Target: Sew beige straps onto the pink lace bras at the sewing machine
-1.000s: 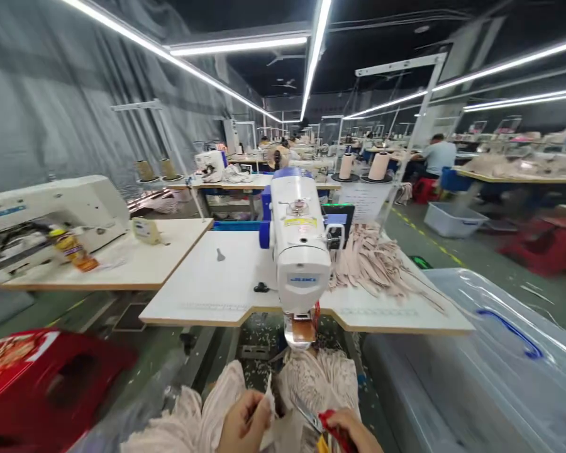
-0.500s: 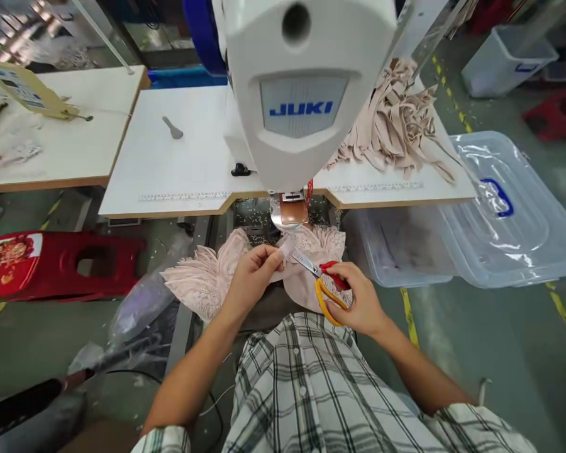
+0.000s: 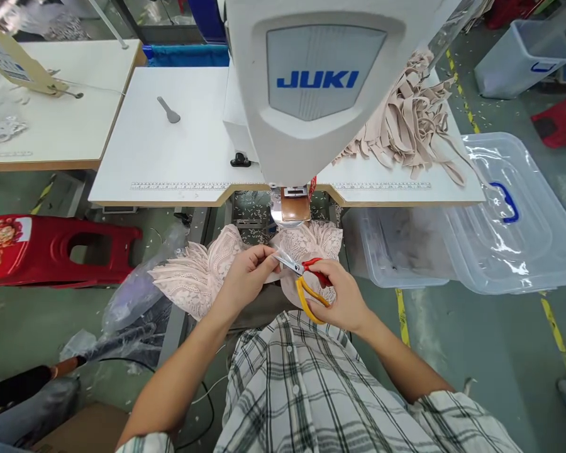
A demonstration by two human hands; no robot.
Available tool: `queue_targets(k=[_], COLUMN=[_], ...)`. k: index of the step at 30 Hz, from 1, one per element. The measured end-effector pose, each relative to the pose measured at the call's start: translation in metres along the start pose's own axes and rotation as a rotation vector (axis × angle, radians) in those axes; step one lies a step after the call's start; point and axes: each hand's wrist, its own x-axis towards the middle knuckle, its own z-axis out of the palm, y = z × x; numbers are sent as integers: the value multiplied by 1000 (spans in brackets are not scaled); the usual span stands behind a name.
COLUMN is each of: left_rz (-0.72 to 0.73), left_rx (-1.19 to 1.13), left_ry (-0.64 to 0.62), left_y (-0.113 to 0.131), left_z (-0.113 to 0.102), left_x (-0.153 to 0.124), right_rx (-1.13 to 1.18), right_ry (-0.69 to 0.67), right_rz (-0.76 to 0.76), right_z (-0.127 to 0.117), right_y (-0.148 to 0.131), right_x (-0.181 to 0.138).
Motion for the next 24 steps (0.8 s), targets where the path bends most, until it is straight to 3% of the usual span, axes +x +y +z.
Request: queue_targets(k=[13,19,24], left_rz=[-74,-60,-27], left_rx=[95,103,122], left_ry=[1,49,88], left_y=[-1,2,6], left_z=[-12,-11,-12], left_x=[5,8,12], right_rx=[63,68,38], right_ry=[-74,-20,24], right_rz=[181,253,278], right_z=[2,1,-24], right_y=[7,14,25], right_x=[7,0,-7])
